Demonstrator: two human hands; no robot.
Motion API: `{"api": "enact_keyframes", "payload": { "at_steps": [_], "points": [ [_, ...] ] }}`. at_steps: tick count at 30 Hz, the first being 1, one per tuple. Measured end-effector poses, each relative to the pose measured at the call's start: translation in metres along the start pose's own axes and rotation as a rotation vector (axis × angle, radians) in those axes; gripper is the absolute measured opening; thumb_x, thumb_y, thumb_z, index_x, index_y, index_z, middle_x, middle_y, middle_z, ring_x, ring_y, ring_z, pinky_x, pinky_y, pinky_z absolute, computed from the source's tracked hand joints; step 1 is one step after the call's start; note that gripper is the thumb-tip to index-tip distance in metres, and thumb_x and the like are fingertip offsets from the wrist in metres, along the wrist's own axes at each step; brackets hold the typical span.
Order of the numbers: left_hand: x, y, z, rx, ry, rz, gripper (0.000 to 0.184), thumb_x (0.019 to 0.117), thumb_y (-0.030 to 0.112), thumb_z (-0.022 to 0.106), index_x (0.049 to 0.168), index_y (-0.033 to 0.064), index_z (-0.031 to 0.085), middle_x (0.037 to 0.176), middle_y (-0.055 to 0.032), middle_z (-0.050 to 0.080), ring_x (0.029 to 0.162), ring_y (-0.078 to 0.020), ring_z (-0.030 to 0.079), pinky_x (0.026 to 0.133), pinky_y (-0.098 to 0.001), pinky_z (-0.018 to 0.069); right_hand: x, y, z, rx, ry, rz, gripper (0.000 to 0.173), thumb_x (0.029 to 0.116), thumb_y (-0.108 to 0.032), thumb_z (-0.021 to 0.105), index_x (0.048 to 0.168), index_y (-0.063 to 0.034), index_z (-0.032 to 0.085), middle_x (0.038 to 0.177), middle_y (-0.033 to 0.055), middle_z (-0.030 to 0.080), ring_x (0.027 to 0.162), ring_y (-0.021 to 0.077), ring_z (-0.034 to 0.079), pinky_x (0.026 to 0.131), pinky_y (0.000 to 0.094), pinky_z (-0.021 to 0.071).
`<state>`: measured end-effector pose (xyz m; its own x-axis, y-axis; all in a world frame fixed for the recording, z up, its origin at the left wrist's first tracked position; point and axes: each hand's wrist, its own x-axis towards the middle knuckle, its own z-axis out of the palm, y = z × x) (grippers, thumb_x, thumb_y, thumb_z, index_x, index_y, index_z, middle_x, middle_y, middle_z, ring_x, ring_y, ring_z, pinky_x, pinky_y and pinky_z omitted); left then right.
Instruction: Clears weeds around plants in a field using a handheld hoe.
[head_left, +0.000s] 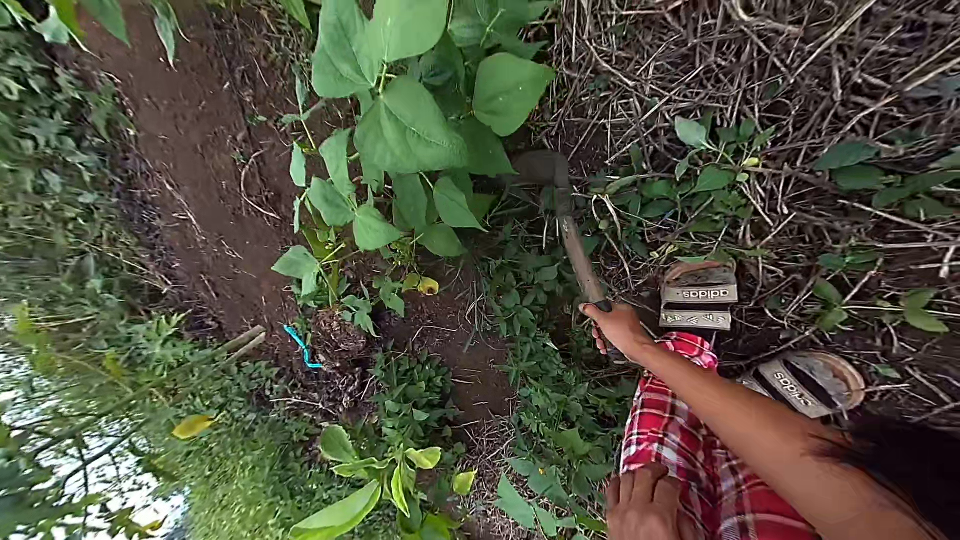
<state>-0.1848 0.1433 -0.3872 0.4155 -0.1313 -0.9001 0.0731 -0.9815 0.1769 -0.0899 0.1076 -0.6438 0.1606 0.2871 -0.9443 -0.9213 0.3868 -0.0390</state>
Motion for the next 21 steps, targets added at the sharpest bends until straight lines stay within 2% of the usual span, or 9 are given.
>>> {"api": "enact_keyframes", "payload": {
  "at_steps": [3,5,6,8,11,15,18,20,21],
  "points": [
    [-0.001,0.003,0.002,-0.004,-0.026,-0.017,0.031,0.0986,0.007,0.051,0.120,0.0013,0.074,0.133,-0.0150,0.068,0.123,-0.0343,0.064,0.105,-0.0544,0.0478,0.012,-0.023,0.020,0.144,-0.004,-0.044,0.038,0.1088,-0.039,0.053,0.102,-0.0017,0.054,0.062,0.0025,0.053,0.043,0.0119,0.054,0.046,0.0283,0.0538],
    [0.000,0.003,0.003,-0.005,-0.031,-0.018,0.032,0.0986,0.007,0.051,0.121,0.0008,0.073,0.133,-0.0159,0.068,0.123,-0.0350,0.064,0.105,-0.0556,0.0470,0.032,-0.025,0.029,0.075,-0.098,-0.012,0.041,0.1085,-0.044,0.051,0.102,-0.0037,0.054,0.062,0.0021,0.053,0.044,0.0120,0.054,0.046,0.0293,0.0541],
    [0.001,0.003,0.004,-0.004,-0.023,-0.013,0.031,0.0981,0.006,0.052,0.121,0.0008,0.073,0.133,-0.0160,0.068,0.123,-0.0354,0.064,0.106,-0.0564,0.0469,0.041,-0.019,0.025,-0.027,-0.157,0.028,0.042,0.1080,-0.046,0.051,0.101,-0.0044,0.054,0.063,0.0015,0.051,0.044,0.0117,0.052,0.046,0.0292,0.0527],
    [-0.001,0.003,0.003,-0.007,-0.005,-0.019,0.031,0.0975,0.007,0.053,0.121,0.0018,0.073,0.134,-0.0154,0.067,0.124,-0.0349,0.064,0.106,-0.0566,0.0463,0.044,0.007,-0.001,-0.243,-0.250,0.104,0.039,0.1075,-0.042,0.054,0.108,-0.0037,0.053,0.066,0.0017,0.050,0.045,0.0117,0.050,0.045,0.0290,0.0514],
    [0.000,0.003,-0.001,-0.038,0.023,-0.017,0.030,0.0966,0.006,0.054,0.119,0.0015,0.074,0.134,-0.0160,0.067,0.124,-0.0352,0.063,0.107,-0.0565,0.0460,0.012,0.019,-0.044,-0.323,-0.179,0.149,0.036,0.1069,-0.040,0.056,0.111,-0.0037,0.053,0.066,0.0021,0.051,0.044,0.0117,0.051,0.044,0.0288,0.0508],
    [-0.002,0.002,0.000,-0.071,0.023,-0.025,0.030,0.0966,0.005,0.054,0.119,0.0014,0.074,0.134,-0.0164,0.067,0.125,-0.0361,0.063,0.106,-0.0570,0.0458,-0.037,-0.004,-0.066,-0.088,-0.018,0.060,0.039,0.1087,-0.042,0.051,0.109,-0.0036,0.055,0.065,0.0014,0.051,0.044,0.0115,0.051,0.044,0.0286,0.0515],
    [-0.004,0.004,0.001,-0.090,-0.022,-0.055,0.031,0.0988,0.007,0.052,0.122,0.0017,0.073,0.137,-0.0162,0.065,0.128,-0.0363,0.061,0.108,-0.0589,0.0443,-0.043,-0.026,-0.025,0.315,0.064,-0.062,0.042,0.1116,-0.044,0.040,0.091,-0.0084,0.051,0.057,-0.0014,0.050,0.042,0.0115,0.052,0.044,0.0297,0.0538],
    [-0.004,0.003,0.003,-0.085,-0.043,-0.059,0.032,0.0998,0.008,0.051,0.124,0.0013,0.072,0.137,-0.0170,0.065,0.128,-0.0372,0.060,0.108,-0.0594,0.0438,-0.026,-0.025,0.010,0.413,0.054,-0.109,0.045,0.1122,-0.046,0.036,0.090,-0.0089,0.050,0.056,-0.0012,0.051,0.043,0.0128,0.054,0.046,0.0318,0.0558],
    [-0.003,0.003,0.004,-0.074,-0.047,-0.058,0.032,0.1001,0.009,0.051,0.124,0.0017,0.071,0.138,-0.0167,0.065,0.128,-0.0371,0.060,0.108,-0.0591,0.0437,-0.013,-0.010,0.019,0.314,0.032,-0.090,0.042,0.1122,-0.042,0.039,0.093,-0.0064,0.051,0.057,-0.0001,0.051,0.043,0.0130,0.054,0.046,0.0317,0.0557]
  ]
}}
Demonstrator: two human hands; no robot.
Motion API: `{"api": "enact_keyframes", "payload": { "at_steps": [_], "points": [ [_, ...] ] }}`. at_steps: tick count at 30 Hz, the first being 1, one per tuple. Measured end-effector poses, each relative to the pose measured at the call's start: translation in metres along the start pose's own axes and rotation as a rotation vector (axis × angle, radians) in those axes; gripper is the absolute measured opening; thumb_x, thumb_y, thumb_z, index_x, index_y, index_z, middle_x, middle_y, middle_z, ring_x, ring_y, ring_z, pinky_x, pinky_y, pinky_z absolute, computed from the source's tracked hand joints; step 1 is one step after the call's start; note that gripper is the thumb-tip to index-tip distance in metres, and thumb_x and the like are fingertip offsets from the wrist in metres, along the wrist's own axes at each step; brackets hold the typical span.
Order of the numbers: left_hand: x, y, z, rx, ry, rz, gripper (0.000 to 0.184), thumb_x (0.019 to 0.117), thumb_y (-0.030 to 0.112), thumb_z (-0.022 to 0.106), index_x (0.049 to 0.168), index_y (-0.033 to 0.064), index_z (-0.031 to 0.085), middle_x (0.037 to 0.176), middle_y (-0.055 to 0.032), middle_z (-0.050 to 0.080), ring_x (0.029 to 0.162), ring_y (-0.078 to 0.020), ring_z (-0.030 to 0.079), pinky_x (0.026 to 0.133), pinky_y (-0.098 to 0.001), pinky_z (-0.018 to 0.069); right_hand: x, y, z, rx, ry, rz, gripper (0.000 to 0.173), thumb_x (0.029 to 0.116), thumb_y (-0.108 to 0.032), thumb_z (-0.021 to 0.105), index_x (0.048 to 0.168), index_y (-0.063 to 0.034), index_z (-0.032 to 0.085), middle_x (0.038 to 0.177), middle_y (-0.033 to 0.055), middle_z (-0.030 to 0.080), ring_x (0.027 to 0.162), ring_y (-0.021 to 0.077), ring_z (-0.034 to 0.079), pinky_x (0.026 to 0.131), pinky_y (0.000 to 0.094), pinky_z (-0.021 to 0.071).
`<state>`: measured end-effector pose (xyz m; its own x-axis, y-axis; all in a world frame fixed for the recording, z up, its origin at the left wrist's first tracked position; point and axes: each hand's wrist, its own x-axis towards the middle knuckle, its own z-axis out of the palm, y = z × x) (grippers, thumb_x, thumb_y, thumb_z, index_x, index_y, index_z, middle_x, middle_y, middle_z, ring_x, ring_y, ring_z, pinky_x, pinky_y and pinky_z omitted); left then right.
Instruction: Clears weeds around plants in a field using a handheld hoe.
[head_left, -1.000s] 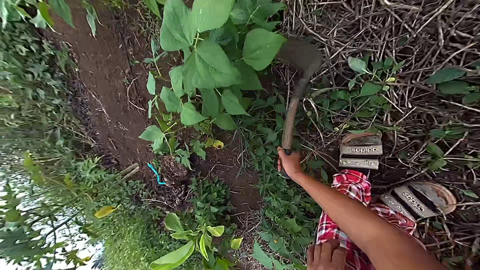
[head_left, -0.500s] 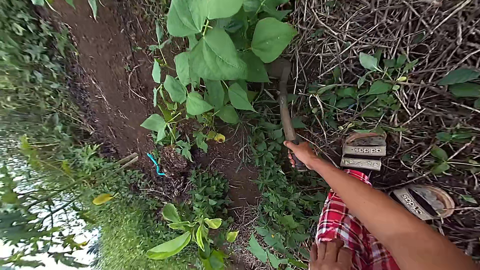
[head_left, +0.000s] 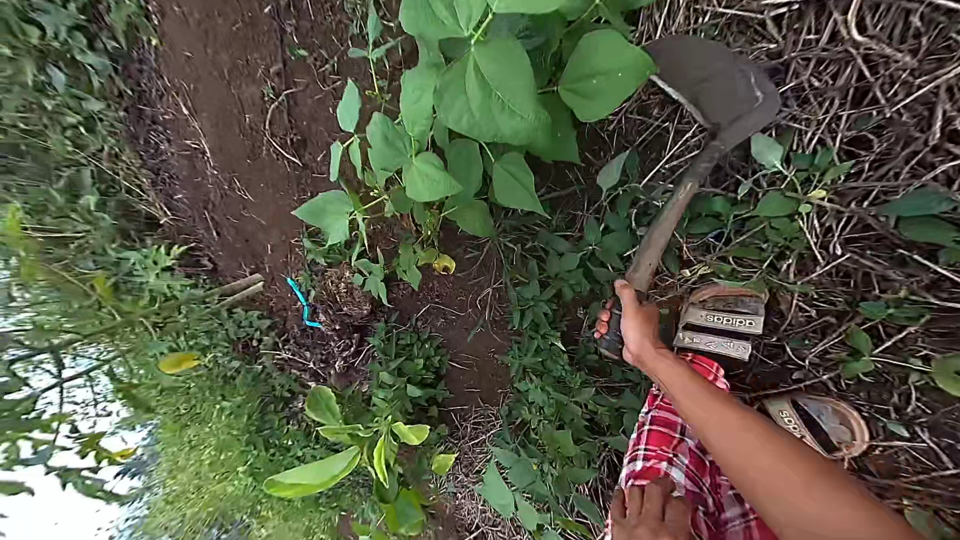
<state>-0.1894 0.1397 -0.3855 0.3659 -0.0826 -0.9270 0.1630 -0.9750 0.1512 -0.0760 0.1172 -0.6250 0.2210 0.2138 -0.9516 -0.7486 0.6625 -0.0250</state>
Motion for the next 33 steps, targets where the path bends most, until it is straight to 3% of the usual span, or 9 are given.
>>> {"api": "enact_keyframes", "payload": {
  "at_steps": [3,5,8,13,18,22,25,28,33],
  "points": [
    [-0.002,0.001,0.005,0.023,0.016,0.004,0.032,0.0989,0.008,0.052,0.123,0.0026,0.072,0.137,-0.0151,0.065,0.129,-0.0356,0.060,0.110,-0.0580,0.0430,0.013,0.060,-0.037,-0.739,-0.208,0.225,0.042,0.1067,-0.040,0.057,0.109,0.0018,0.055,0.066,0.0045,0.052,0.045,0.0126,0.051,0.047,0.0293,0.0511],
    [-0.001,0.001,0.007,0.014,0.012,0.009,0.032,0.0988,0.008,0.053,0.123,0.0024,0.072,0.137,-0.0148,0.066,0.129,-0.0350,0.060,0.111,-0.0573,0.0430,0.004,0.065,-0.053,-1.123,-0.347,0.310,0.054,0.1010,-0.049,0.064,0.115,0.0035,0.060,0.075,0.0091,0.059,0.055,0.0170,0.057,0.057,0.0347,0.0538],
    [-0.005,-0.001,0.011,0.004,-0.010,0.013,0.031,0.0995,0.009,0.053,0.123,0.0019,0.072,0.137,-0.0153,0.066,0.129,-0.0349,0.060,0.111,-0.0572,0.0428,-0.016,0.042,-0.057,-1.335,-0.403,0.306,0.060,0.0986,-0.051,0.066,0.111,0.0075,0.062,0.081,0.0138,0.063,0.065,0.0216,0.060,0.069,0.0423,0.0540],
    [-0.006,-0.003,0.013,-0.070,0.011,-0.019,0.032,0.0988,0.008,0.052,0.122,0.0031,0.073,0.138,-0.0143,0.065,0.131,-0.0343,0.060,0.112,-0.0585,0.0414,-0.034,-0.049,-0.062,-1.125,-0.251,0.187,0.056,0.1034,-0.050,0.059,0.114,0.0044,0.059,0.073,0.0084,0.058,0.053,0.0151,0.054,0.055,0.0330,0.0518],
    [-0.003,-0.004,0.014,-0.088,0.025,-0.024,0.033,0.0994,0.010,0.051,0.123,0.0039,0.073,0.139,-0.0142,0.065,0.130,-0.0347,0.060,0.111,-0.0581,0.0419,-0.022,-0.051,-0.096,-0.560,0.071,0.006,0.036,0.1088,-0.038,0.053,0.105,-0.0023,0.054,0.063,0.0013,0.053,0.043,0.0117,0.053,0.044,0.0289,0.0527],
    [-0.005,0.000,0.012,-0.067,-0.007,-0.062,0.034,0.0995,0.011,0.052,0.127,0.0061,0.072,0.143,-0.0134,0.062,0.135,-0.0339,0.056,0.115,-0.0576,0.0383,-0.036,-0.013,-0.173,-0.986,0.111,0.126,0.044,0.1062,-0.037,0.058,0.110,0.0064,0.060,0.071,0.0100,0.058,0.053,0.0181,0.056,0.056,0.0371,0.0536],
    [-0.003,0.002,0.010,-0.022,-0.077,-0.097,0.037,0.1018,0.014,0.049,0.133,0.0085,0.068,0.148,-0.0120,0.058,0.140,-0.0325,0.051,0.118,-0.0568,0.0345,-0.080,-0.029,-0.206,-1.185,0.108,0.179,0.049,0.1021,-0.044,0.064,0.113,0.0039,0.063,0.076,0.0131,0.062,0.057,0.0211,0.059,0.060,0.0408,0.0541],
    [-0.003,0.005,0.006,0.033,-0.115,-0.112,0.039,0.1031,0.015,0.046,0.136,0.0090,0.066,0.150,-0.0118,0.056,0.141,-0.0328,0.050,0.118,-0.0566,0.0343,-0.116,-0.067,-0.192,-1.063,0.165,0.094,0.045,0.1029,-0.043,0.063,0.109,0.0013,0.062,0.068,0.0069,0.059,0.050,0.0152,0.056,0.053,0.0331,0.0523],
    [-0.003,0.004,0.003,0.101,-0.114,-0.124,0.040,0.1034,0.015,0.045,0.138,0.0088,0.064,0.151,-0.0111,0.055,0.141,-0.0321,0.049,0.118,-0.0563,0.0338,-0.109,-0.115,-0.153,-0.809,0.430,-0.239,0.041,0.1060,-0.038,0.057,0.115,0.0020,0.059,0.072,0.0066,0.059,0.052,0.0160,0.058,0.054,0.0345,0.0542]
  ]
}}
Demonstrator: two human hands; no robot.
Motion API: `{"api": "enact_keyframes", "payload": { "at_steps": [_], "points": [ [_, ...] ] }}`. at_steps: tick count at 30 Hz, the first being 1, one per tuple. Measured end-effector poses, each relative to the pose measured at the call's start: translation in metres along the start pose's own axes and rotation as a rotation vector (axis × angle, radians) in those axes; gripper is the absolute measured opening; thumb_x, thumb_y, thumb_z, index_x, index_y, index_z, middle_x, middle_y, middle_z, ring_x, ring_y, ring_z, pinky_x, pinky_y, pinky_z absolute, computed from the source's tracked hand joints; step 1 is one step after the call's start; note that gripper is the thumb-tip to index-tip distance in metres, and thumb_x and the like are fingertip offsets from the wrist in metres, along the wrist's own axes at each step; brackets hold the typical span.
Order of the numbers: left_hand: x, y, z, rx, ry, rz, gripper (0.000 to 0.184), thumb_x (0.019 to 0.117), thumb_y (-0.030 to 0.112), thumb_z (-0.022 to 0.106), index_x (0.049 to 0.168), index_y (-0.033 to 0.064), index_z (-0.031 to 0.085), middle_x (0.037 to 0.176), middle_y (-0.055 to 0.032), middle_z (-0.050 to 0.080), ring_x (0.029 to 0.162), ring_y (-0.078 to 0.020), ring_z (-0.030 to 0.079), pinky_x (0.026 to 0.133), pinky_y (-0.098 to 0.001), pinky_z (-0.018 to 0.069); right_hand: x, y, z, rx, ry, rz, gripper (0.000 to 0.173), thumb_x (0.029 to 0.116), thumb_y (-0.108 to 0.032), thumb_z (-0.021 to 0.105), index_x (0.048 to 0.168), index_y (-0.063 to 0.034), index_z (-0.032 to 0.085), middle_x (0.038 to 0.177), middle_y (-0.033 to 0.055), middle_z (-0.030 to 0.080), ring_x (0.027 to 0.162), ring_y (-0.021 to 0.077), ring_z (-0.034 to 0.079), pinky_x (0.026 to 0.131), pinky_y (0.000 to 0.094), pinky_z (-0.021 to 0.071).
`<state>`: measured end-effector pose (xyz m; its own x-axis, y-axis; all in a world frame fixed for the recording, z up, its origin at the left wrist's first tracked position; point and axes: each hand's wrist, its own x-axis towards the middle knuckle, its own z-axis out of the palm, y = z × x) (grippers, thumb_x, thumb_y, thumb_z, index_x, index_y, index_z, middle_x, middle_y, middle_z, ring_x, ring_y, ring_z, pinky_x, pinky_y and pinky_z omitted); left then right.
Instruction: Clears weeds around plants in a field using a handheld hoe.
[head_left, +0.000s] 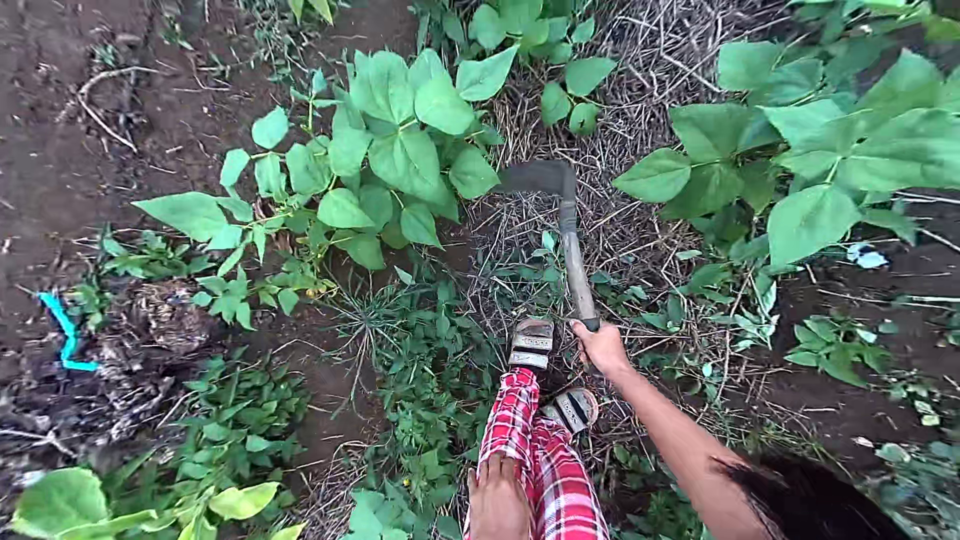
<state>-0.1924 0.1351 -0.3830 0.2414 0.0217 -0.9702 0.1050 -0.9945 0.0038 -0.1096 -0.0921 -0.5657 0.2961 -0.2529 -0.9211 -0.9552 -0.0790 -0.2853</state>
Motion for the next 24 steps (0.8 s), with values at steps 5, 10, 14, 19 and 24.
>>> {"api": "enact_keyframes", "payload": {
  "at_steps": [5,10,14,19,24],
  "points": [
    [0.001,0.004,-0.010,0.087,-0.061,0.002,0.041,0.1054,0.018,0.043,0.142,0.0104,0.060,0.155,-0.0097,0.050,0.144,-0.0300,0.045,0.119,-0.0537,0.0326,-0.016,0.107,-0.057,-0.510,0.044,0.203,0.057,0.1037,-0.045,0.056,0.134,0.0037,0.057,0.119,0.0289,0.067,0.110,0.0429,0.068,0.095,0.0616,0.0527],
    [0.007,0.007,-0.019,0.119,-0.079,-0.008,0.041,0.1052,0.020,0.043,0.142,0.0091,0.059,0.155,-0.0099,0.049,0.144,-0.0313,0.045,0.117,-0.0563,0.0347,-0.088,0.127,-0.112,-0.611,0.043,0.269,0.056,0.1023,-0.048,0.059,0.129,0.0018,0.062,0.115,0.0292,0.069,0.111,0.0458,0.067,0.094,0.0639,0.0523],
    [0.004,0.010,-0.020,0.134,-0.079,-0.028,0.041,0.1056,0.018,0.042,0.141,0.0092,0.060,0.155,-0.0099,0.050,0.144,-0.0319,0.045,0.117,-0.0580,0.0342,-0.058,0.031,-0.078,-0.281,0.106,0.111,0.047,0.1051,-0.042,0.058,0.119,0.0033,0.062,0.088,0.0193,0.068,0.072,0.0308,0.069,0.071,0.0510,0.0575],
    [0.007,0.008,-0.028,0.096,-0.059,-0.034,0.041,0.1040,0.017,0.046,0.141,0.0077,0.061,0.154,-0.0122,0.051,0.143,-0.0329,0.046,0.117,-0.0576,0.0336,0.039,-0.060,0.022,0.136,0.067,0.101,0.040,0.1082,-0.036,0.052,0.114,0.0032,0.058,0.075,0.0083,0.061,0.056,0.0179,0.062,0.059,0.0365,0.0571],
    [0.010,0.008,-0.036,0.069,-0.065,-0.065,0.042,0.1045,0.017,0.046,0.144,0.0093,0.059,0.156,-0.0112,0.049,0.146,-0.0315,0.044,0.119,-0.0571,0.0316,-0.019,0.077,0.050,-0.125,-0.159,0.200,0.045,0.1063,-0.037,0.057,0.115,0.0066,0.062,0.081,0.0174,0.064,0.064,0.0264,0.064,0.066,0.0446,0.0562]
  ]
}}
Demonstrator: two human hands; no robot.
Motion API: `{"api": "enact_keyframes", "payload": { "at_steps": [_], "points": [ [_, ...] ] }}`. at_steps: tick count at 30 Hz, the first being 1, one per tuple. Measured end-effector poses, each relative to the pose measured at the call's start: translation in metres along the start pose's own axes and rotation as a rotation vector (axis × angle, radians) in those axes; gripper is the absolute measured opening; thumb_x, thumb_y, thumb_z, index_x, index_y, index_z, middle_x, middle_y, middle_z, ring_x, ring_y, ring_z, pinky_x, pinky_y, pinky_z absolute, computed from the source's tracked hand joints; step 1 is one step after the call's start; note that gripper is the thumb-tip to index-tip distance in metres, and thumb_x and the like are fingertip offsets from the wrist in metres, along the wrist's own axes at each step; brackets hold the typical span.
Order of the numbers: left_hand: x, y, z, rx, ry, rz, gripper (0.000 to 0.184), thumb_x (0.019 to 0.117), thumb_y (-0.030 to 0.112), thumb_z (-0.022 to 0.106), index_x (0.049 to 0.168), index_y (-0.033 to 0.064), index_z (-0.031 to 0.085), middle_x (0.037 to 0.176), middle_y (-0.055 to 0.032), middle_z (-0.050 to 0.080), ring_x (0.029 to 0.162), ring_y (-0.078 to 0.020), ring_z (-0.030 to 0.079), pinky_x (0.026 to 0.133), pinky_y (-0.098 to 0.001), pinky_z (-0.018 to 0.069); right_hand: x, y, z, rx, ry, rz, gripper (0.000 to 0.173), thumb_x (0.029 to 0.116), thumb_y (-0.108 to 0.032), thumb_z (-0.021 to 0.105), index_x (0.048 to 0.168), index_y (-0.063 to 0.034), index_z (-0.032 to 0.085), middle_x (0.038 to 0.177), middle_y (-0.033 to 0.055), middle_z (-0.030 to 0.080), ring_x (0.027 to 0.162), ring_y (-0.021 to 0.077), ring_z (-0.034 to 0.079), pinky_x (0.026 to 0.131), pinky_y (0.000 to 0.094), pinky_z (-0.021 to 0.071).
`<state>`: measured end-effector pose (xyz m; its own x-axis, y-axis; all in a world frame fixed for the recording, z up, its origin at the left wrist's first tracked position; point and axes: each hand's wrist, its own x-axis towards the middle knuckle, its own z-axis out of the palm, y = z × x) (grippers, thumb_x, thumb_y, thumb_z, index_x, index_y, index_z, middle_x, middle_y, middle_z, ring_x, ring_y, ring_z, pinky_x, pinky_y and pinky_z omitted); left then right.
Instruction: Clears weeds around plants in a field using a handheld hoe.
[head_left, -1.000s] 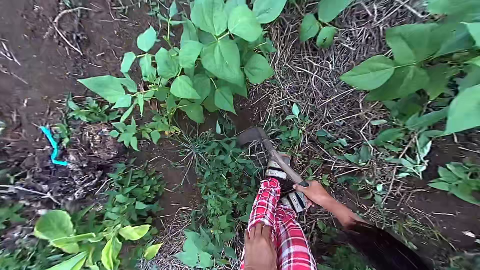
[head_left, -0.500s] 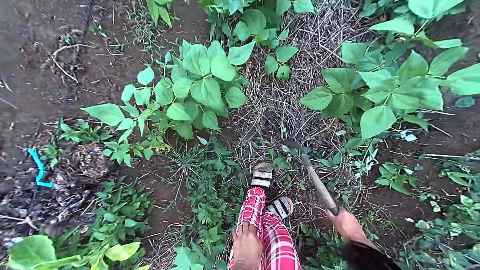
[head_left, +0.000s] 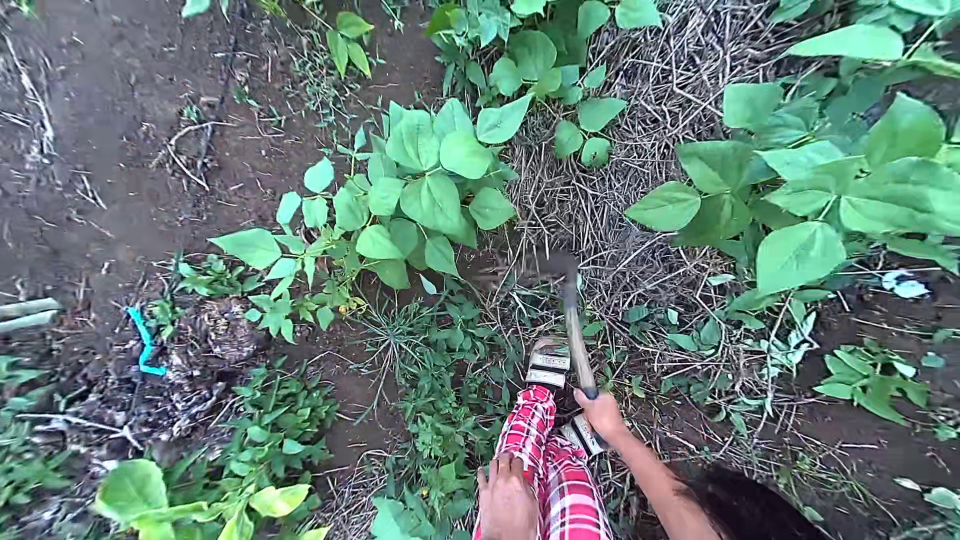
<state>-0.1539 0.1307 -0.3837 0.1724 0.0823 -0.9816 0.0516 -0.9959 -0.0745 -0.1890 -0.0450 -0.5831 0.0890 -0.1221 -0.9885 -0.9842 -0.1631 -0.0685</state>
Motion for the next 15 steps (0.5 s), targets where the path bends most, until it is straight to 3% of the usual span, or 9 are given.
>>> {"api": "enact_keyframes", "payload": {
  "at_steps": [2,4,7,9,11,13,15],
  "points": [
    [0.002,0.003,0.001,0.033,-0.018,0.009,0.042,0.1046,0.018,0.045,0.144,0.0099,0.058,0.157,-0.0099,0.048,0.146,-0.0305,0.043,0.119,-0.0570,0.0327,-0.022,0.038,-0.027,-0.197,-0.024,0.049,0.047,0.1033,-0.041,0.061,0.118,0.0035,0.065,0.095,0.0231,0.069,0.081,0.0349,0.070,0.079,0.0542,0.0568],
    [0.004,0.005,0.003,0.053,-0.020,0.019,0.042,0.1051,0.019,0.043,0.143,0.0100,0.058,0.156,-0.0094,0.049,0.146,-0.0306,0.044,0.118,-0.0574,0.0336,-0.032,0.029,-0.053,-0.178,0.040,0.023,0.045,0.1020,-0.042,0.063,0.112,0.0017,0.066,0.086,0.0190,0.068,0.072,0.0314,0.068,0.072,0.0516,0.0569],
    [0.002,0.008,0.003,0.052,-0.033,0.011,0.042,0.1055,0.019,0.043,0.144,0.0098,0.058,0.157,-0.0095,0.048,0.146,-0.0308,0.043,0.119,-0.0569,0.0325,-0.030,-0.045,-0.068,0.106,0.152,-0.055,0.042,0.1061,-0.038,0.057,0.112,0.0027,0.061,0.071,0.0085,0.061,0.054,0.0187,0.060,0.057,0.0377,0.0551],
    [0.002,0.006,0.003,0.041,-0.032,0.001,0.042,0.1050,0.019,0.044,0.144,0.0102,0.058,0.157,-0.0094,0.048,0.146,-0.0310,0.043,0.119,-0.0565,0.0320,-0.006,-0.101,-0.059,0.332,0.219,-0.117,0.039,0.1080,-0.035,0.054,0.113,0.0033,0.059,0.069,0.0064,0.058,0.051,0.0166,0.059,0.055,0.0352,0.0554],
    [0.002,0.005,0.004,0.032,-0.039,-0.005,0.042,0.1046,0.019,0.045,0.144,0.0107,0.058,0.156,-0.0093,0.048,0.146,-0.0313,0.043,0.119,-0.0561,0.0323,0.024,-0.122,-0.032,0.466,0.214,-0.146,0.035,0.1083,-0.032,0.053,0.105,0.0026,0.059,0.064,0.0046,0.058,0.047,0.0150,0.058,0.051,0.0336,0.0564],
    [0.002,0.006,0.004,0.033,-0.046,-0.006,0.043,0.1047,0.019,0.045,0.145,0.0107,0.058,0.157,-0.0093,0.048,0.146,-0.0307,0.042,0.119,-0.0560,0.0319,0.036,-0.089,-0.005,0.343,0.088,-0.074,0.036,0.1080,-0.033,0.053,0.105,0.0033,0.059,0.064,0.0055,0.057,0.047,0.0152,0.057,0.051,0.0335,0.0551],
    [0.001,0.005,0.003,0.027,-0.048,0.002,0.043,0.1048,0.019,0.045,0.145,0.0096,0.057,0.157,-0.0101,0.047,0.147,-0.0308,0.042,0.119,-0.0561,0.0314,0.017,-0.023,0.001,0.061,-0.024,0.003,0.042,0.1075,-0.036,0.055,0.114,0.0051,0.060,0.074,0.0119,0.061,0.057,0.0209,0.061,0.059,0.0386,0.0564]
  ]
}}
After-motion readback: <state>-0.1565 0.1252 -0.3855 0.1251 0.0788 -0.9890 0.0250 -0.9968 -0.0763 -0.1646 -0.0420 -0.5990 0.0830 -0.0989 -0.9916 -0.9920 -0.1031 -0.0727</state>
